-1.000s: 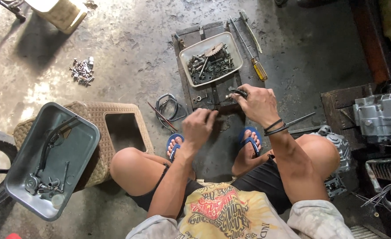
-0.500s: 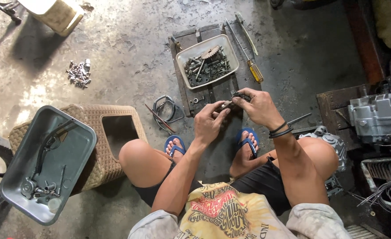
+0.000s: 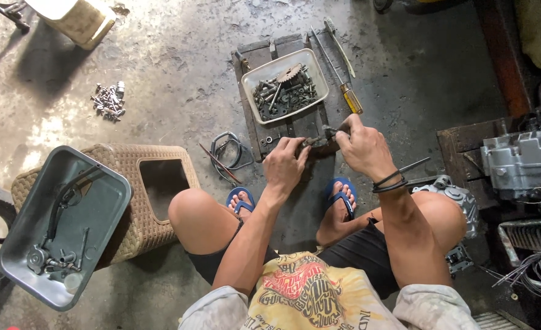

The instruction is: Sorting through a tray of fasteners and inspecting a motorcycle engine component

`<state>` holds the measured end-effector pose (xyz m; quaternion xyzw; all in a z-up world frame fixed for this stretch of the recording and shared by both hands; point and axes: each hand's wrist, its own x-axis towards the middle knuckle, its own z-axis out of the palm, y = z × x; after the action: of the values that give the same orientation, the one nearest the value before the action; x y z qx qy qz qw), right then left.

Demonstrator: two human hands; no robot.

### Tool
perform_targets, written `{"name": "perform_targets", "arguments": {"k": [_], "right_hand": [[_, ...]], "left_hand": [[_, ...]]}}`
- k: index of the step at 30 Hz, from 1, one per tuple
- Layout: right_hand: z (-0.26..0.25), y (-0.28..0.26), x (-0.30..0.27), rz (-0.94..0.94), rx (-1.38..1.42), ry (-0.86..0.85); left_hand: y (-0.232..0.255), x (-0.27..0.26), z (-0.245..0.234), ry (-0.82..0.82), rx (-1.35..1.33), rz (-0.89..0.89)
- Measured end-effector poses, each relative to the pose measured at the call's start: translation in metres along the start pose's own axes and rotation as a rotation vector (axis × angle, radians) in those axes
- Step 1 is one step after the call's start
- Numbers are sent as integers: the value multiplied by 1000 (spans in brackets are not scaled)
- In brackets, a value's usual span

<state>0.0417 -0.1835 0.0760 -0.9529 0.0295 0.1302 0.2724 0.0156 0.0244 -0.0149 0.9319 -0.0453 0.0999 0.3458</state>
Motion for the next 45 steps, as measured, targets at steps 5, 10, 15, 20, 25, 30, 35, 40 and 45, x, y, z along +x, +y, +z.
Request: {"name": "perform_targets", "arguments": {"k": [5,10,15,20,25,30,35,40,45], "right_hand": [[-7,-14,-8,-137,-72,4],[-8,-18,-8,-175,-78,15],[1,-27,-9,-231,-107,9],[8,-24,-3,-248,-139,-12],[1,-32,-1,-242,-246,-9],[-15,-43,10,-341,-398,13],[-6,-48,77,-267,-409,162],[22,-46,140,-115,-308,182],[35,-68,163,-53,-306,214]], "left_hand": [[-2,0,0,-74,65,-14],[-3,1,0,-137,105,-33],[-2,2,-2,-159,114,-36],[-1,2,-2,-163,126,-30],[2,2,-4,-156,125,-27],[3,3,-4,-125,110,-25],[10,3,-3,-113,167,-15],[9,4,-1,-108,175,-12],[7,1,-4,-101,168,14]]}}
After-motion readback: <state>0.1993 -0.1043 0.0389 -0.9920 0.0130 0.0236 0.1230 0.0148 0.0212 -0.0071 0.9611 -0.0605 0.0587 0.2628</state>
